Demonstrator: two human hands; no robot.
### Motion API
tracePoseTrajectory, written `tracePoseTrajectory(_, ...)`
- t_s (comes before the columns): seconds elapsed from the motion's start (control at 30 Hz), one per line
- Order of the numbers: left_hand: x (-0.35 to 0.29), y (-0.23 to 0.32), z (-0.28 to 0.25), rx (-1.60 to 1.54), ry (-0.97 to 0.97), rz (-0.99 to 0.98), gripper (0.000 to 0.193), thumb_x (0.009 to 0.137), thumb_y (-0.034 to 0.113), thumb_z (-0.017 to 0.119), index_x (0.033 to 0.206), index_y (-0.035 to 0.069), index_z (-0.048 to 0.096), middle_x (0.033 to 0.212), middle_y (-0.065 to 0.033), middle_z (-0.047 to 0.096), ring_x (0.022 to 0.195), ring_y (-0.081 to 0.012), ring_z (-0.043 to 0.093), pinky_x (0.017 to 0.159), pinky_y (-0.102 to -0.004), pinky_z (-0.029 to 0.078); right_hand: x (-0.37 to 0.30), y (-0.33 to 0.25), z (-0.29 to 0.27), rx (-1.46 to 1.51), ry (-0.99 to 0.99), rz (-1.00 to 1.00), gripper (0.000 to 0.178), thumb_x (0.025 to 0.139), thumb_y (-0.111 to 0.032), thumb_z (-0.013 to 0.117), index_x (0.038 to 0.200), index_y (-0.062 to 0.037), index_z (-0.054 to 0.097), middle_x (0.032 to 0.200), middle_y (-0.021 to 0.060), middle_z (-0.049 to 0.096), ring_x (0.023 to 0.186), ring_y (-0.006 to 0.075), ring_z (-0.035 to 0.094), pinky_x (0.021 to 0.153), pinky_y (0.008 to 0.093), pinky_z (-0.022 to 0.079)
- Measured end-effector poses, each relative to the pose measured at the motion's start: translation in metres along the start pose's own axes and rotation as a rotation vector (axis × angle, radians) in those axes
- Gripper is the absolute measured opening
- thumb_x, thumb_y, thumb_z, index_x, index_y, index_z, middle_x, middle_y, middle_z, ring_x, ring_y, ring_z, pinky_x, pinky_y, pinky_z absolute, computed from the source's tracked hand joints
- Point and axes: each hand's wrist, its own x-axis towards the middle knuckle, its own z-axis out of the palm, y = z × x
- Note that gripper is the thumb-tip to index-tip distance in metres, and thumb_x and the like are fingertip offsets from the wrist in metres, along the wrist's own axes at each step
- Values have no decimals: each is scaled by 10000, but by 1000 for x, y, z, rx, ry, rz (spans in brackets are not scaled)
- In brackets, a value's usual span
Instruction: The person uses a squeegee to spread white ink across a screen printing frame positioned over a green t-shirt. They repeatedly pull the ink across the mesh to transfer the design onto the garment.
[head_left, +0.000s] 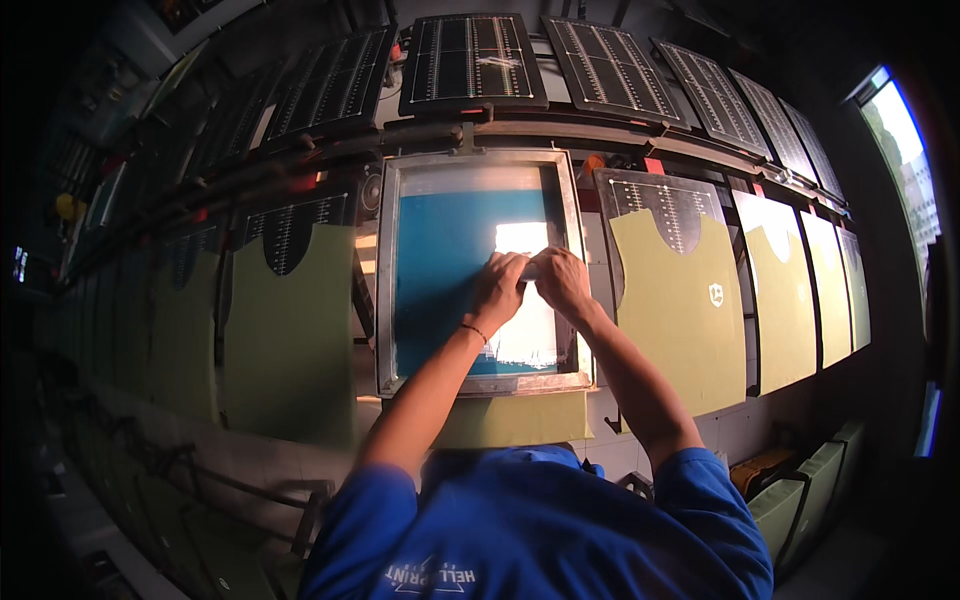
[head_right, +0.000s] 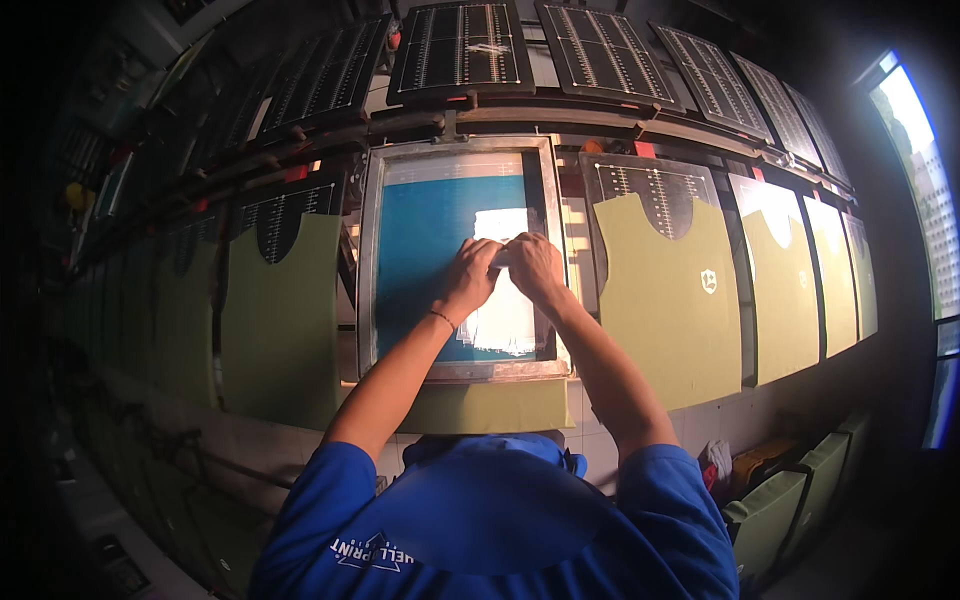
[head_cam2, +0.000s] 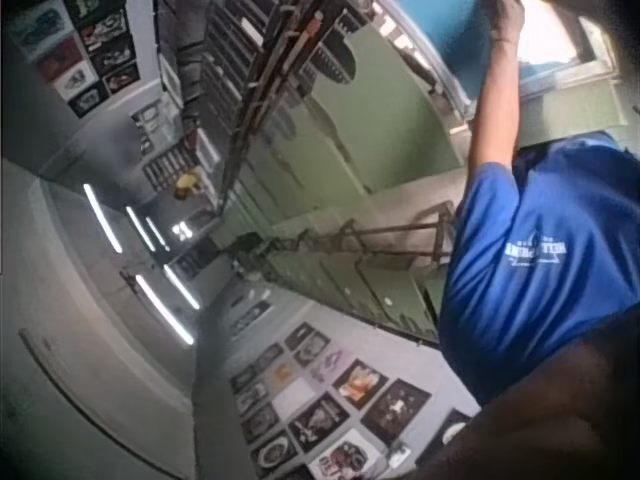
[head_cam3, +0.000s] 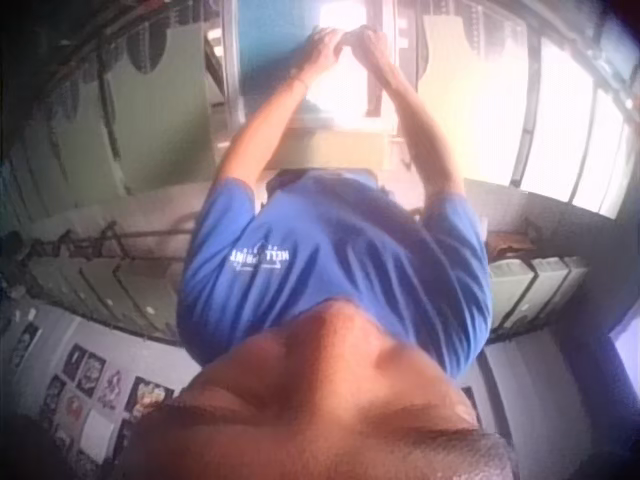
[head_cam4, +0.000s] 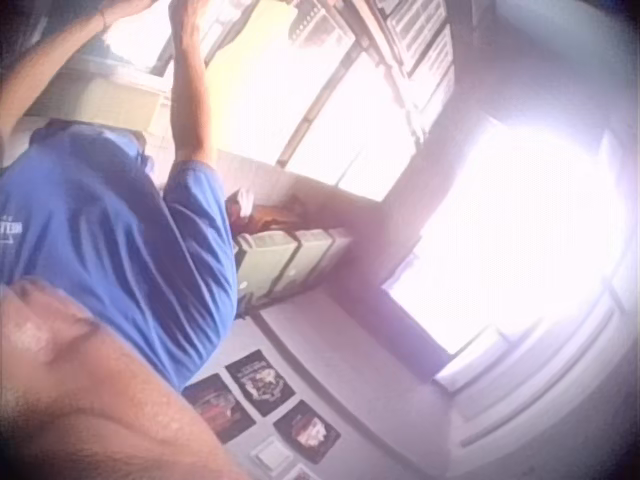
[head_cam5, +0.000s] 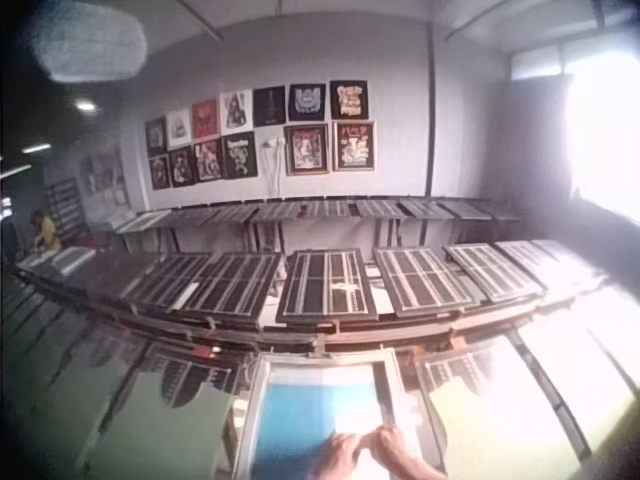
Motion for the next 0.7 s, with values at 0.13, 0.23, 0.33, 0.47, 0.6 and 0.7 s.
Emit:
tracePoseTrajectory(0.13,11,-18,-1,29,-42,-20,255,773,-73,668,1005,22,621,1006,-158,664,972,-389,587,870,-446,474,19,-7,-17,-51,-139,6,187,726,-37,683,906,-66,728,948,114,715,917,318,684,797,422,560)
tracePoseTrajectory(0.23,4,8,-6,29,-12,6,215,772,-72,655,961,17,603,1003,-152,651,953,-385,576,858,-447,469,2,-7,-24,-18,-62,-26,209,716,-30,697,923,-54,719,986,119,710,964,320,674,827,413,553)
tracePoseTrajectory(0.33,-24,34,-18,50,-23,22,306,762,-82,647,1059,-8,633,1056,-156,667,987,-369,589,901,-436,467,-32,-25,-32,44,-35,11,270,710,-17,709,978,-47,708,1033,109,704,1019,316,657,865,400,544)
tracePoseTrajectory(0.47,-86,71,-19,58,16,83,340,766,-59,627,1102,-7,620,1112,-132,644,1054,-344,581,913,-431,466,-99,-65,-42,33,-37,90,311,750,-1,663,1049,-72,709,1087,77,698,1062,296,633,896,393,540)
tracePoseTrajectory(0.6,-144,78,-3,64,-63,102,348,802,-30,597,1149,-20,604,1179,-131,624,1120,-333,562,974,-427,452,-160,-76,-21,-15,-33,73,348,767,-34,648,1110,-77,682,1164,71,670,1128,298,592,991,413,473)
tracePoseTrajectory(0.7,-168,75,-5,97,-140,121,392,815,56,665,1196,-6,595,1256,-145,587,1177,-343,534,1014,-441,438,-178,-88,-19,-1,-79,93,504,736,-46,663,1237,-88,636,1241,70,633,1195,301,546,1041,416,435)
